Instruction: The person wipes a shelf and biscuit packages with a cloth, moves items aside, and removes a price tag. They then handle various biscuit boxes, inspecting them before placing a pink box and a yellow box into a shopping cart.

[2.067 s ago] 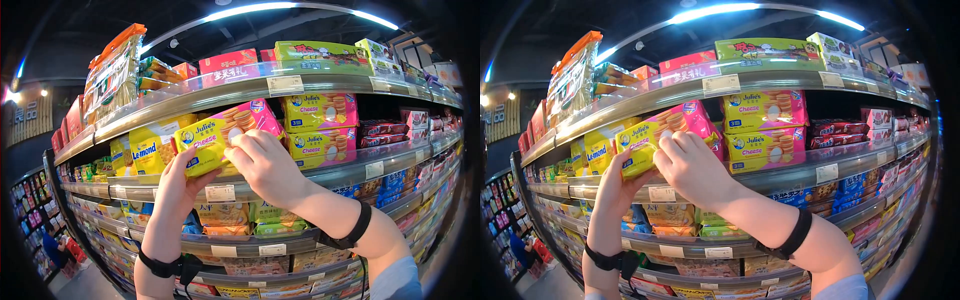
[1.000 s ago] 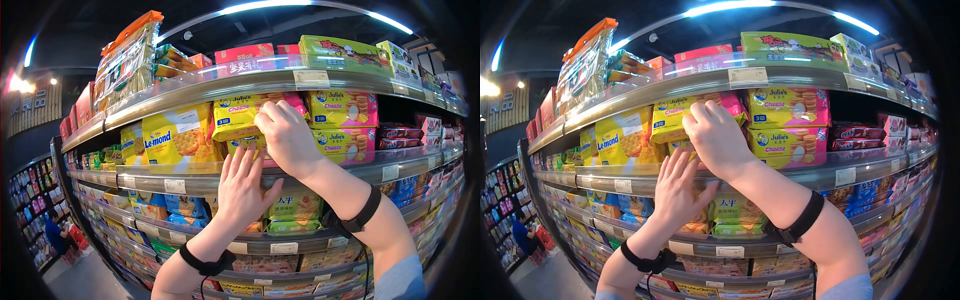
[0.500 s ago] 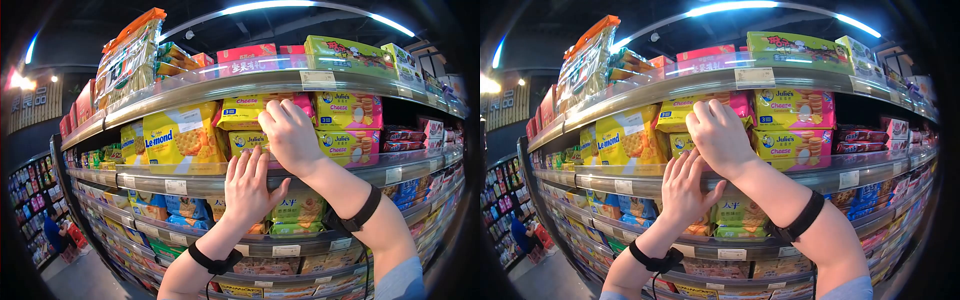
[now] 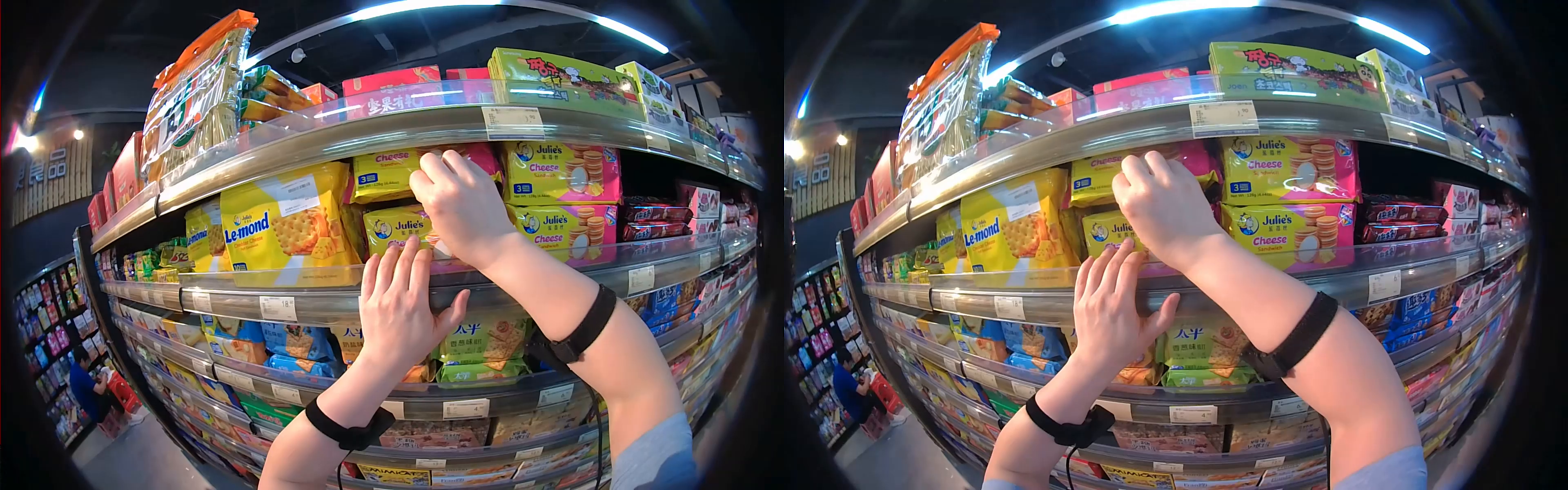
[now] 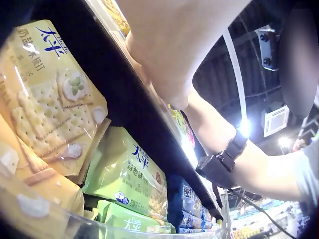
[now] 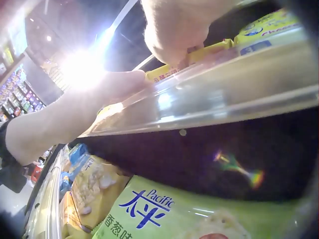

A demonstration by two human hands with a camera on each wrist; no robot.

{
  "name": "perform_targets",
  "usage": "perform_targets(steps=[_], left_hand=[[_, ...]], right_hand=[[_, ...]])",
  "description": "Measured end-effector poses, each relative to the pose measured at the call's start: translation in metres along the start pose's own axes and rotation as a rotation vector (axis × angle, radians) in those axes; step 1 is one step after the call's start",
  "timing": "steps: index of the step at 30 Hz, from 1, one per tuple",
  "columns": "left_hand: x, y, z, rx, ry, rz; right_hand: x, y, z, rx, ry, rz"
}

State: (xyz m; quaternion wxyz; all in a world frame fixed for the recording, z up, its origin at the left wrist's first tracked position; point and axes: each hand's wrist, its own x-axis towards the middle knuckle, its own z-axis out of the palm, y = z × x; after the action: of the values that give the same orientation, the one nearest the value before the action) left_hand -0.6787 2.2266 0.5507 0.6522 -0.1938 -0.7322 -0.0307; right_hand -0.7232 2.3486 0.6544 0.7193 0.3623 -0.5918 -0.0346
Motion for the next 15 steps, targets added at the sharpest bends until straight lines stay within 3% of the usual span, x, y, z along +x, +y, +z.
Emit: perform_targets(steps=[15], left_hand=[[-0.002,0.000,0.003,-0.030,0.000,-0.023]], right_hand=[[-0.019,-0.001,-0.007,0.113,-0.126,0.028]])
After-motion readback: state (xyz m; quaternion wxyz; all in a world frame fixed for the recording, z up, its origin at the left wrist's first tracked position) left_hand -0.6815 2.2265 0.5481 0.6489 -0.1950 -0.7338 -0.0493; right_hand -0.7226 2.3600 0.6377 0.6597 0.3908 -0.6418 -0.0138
